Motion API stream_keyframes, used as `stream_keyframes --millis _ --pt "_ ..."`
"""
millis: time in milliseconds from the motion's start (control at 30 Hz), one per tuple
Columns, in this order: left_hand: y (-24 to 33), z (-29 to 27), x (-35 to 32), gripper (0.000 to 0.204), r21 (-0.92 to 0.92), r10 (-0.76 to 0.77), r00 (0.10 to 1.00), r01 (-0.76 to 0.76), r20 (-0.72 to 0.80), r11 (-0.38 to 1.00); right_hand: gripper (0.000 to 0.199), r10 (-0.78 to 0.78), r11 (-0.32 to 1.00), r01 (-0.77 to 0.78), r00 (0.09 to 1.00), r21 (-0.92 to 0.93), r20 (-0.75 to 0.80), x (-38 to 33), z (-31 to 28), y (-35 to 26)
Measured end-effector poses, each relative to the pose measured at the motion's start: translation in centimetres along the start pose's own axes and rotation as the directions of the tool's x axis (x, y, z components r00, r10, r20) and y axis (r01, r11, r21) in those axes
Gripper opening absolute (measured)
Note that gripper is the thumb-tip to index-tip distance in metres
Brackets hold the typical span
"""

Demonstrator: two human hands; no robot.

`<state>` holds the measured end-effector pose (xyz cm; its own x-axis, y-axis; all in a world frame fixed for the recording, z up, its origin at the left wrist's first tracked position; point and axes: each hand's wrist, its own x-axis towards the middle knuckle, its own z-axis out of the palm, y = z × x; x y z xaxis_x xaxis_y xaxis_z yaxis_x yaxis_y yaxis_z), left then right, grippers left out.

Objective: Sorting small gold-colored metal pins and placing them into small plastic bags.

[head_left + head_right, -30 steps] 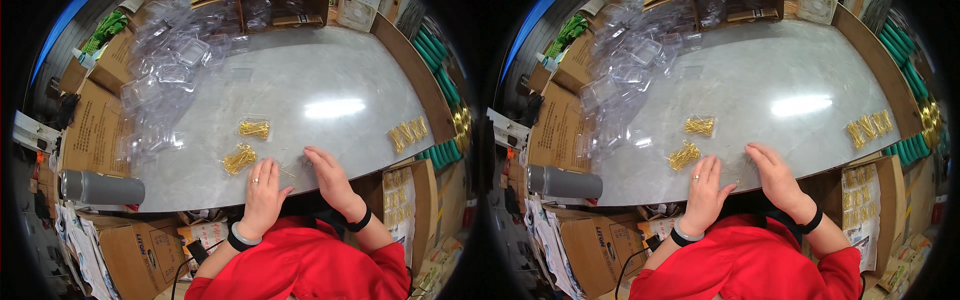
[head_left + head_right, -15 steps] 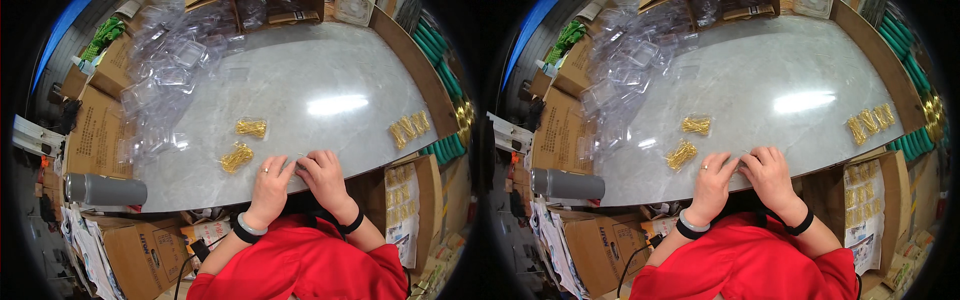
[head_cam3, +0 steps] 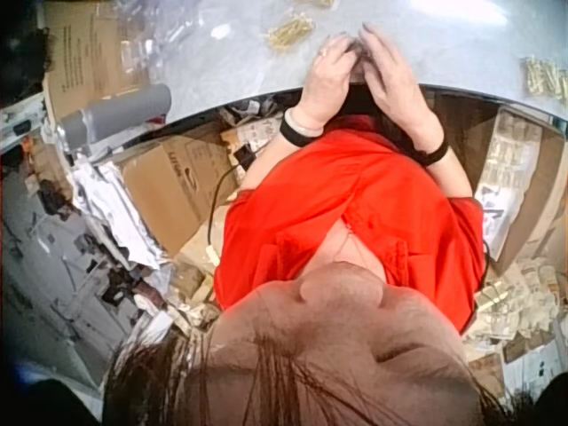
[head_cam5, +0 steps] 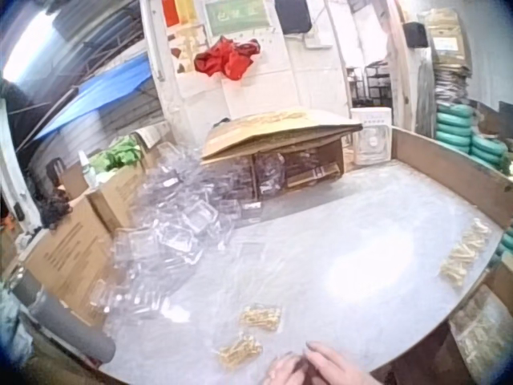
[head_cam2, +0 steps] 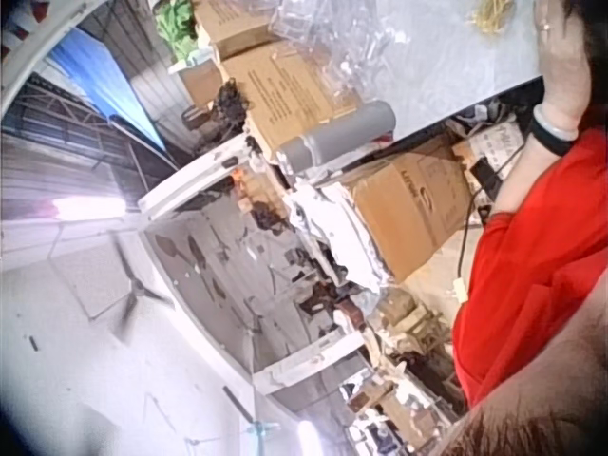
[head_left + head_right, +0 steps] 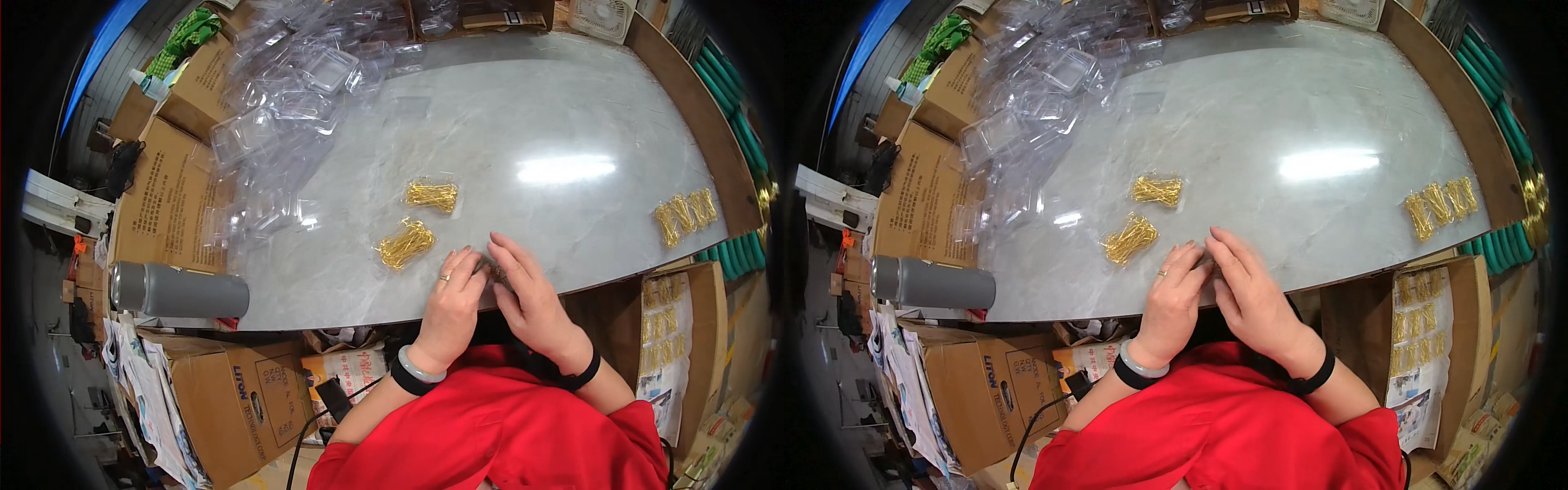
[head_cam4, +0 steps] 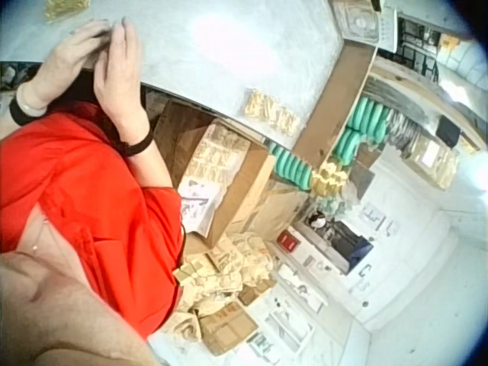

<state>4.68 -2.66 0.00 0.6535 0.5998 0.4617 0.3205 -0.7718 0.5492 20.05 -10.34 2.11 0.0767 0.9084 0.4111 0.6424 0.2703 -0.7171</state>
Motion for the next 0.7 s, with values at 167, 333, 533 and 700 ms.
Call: stream_keyframes --millis 167,333,533,700 --pt "0.0 -0.3 -0.4 0.02 -0.007 -0.052 0.997 0.051 -0.064 0.999 0.034 -0.128 0.939 0.157 0.985 -0.306 0.113 0.2 -1.0 1.3" --pt "0.1 -1.1 -1.0 0.018 0.029 -0.007 0.996 0.01 -0.085 1.0 0.032 -0.149 0.937 0.148 0.989 -0.317 0.02 -1.6 -0.1 1.3" --pt "-0.2 -1.5 -1.1 0.018 -0.03 0.004 0.999 -0.006 -0.048 1.0 0.038 -0.221 0.936 0.195 0.974 -0.294 -0.057 -3.0 0.0 1.4" --pt "-0.6 -2.0 -1.1 0.018 -0.078 0.035 0.999 -0.035 -0.006 0.996 0.036 -0.301 0.911 0.258 0.949 -0.323 -0.093 -3.3 1.1 2.0"
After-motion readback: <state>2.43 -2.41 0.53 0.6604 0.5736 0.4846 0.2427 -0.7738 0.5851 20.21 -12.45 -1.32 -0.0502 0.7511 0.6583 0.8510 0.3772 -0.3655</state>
